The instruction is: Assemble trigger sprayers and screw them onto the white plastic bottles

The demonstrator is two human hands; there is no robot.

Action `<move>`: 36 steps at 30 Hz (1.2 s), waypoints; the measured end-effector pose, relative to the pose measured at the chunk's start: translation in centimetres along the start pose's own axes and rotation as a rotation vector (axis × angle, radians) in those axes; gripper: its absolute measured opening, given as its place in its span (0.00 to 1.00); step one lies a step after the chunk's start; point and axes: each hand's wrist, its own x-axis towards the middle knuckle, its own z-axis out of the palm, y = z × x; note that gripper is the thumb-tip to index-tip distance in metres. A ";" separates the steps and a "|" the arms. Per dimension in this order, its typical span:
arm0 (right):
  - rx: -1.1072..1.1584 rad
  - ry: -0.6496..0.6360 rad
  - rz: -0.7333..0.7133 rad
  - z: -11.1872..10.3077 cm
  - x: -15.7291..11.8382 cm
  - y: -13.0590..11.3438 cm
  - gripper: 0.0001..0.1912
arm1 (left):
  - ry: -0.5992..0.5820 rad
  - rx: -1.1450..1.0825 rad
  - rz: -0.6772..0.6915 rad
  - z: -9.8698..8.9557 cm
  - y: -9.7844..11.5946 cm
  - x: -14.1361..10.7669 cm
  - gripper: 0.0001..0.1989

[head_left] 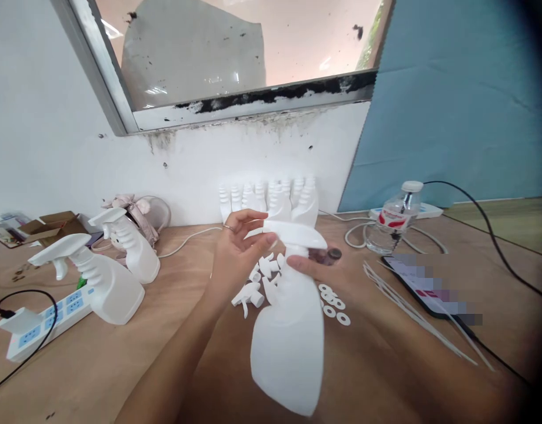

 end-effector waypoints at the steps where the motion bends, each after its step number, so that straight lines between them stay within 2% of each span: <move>1: 0.022 0.072 0.015 -0.3 0.2 0.1 0.19 | -0.051 0.014 -0.058 0.1 -0.4 0.0 0.18; 4: 0.068 0.275 0.000 -1.2 1.0 0.2 0.19 | -0.299 0.175 -0.253 -0.3 -1.3 0.1 0.25; 5: 0.065 0.319 -0.024 -1.6 1.3 0.2 0.18 | -0.364 0.263 -0.287 -0.4 -1.5 0.1 0.25; 7: 0.018 0.346 -0.079 -2.2 1.6 -0.1 0.17 | -0.412 0.435 -0.275 -0.8 -1.6 0.1 0.26; 10: -0.144 0.259 -0.131 -3.3 1.7 -0.6 0.16 | -0.352 0.650 -0.141 -1.3 -1.1 0.1 0.27; 13: -0.317 0.159 -0.196 -4.5 1.7 -1.2 0.16 | -0.309 0.920 0.043 -1.7 -0.4 0.2 0.23; 16: -0.426 0.083 -0.271 -5.2 1.9 -1.4 0.16 | -0.346 1.167 0.234 -2.1 0.1 0.4 0.19; 18: -0.504 0.057 -0.284 -5.5 1.9 -1.3 0.18 | -0.389 1.240 0.325 -2.3 0.2 0.4 0.19; 23: -0.716 0.038 -0.304 -5.6 1.7 -0.9 0.18 | -0.496 1.183 0.402 -2.7 0.1 0.5 0.20; 30: -0.601 -0.105 -0.288 -5.2 1.4 -0.9 0.18 | -0.600 1.081 0.347 -3.5 1.0 0.4 0.19; 32: -0.609 -0.152 -0.341 -5.2 1.4 -1.0 0.15 | -0.635 1.050 0.291 -3.8 1.3 0.5 0.18; 34: -0.616 -0.242 -0.457 -5.3 1.3 -1.2 0.12 | -0.691 0.978 0.211 -4.1 1.5 0.5 0.17; 36: -0.612 -0.325 -0.582 -5.4 1.3 -1.5 0.13 | -0.729 0.900 0.122 -4.4 1.6 0.7 0.17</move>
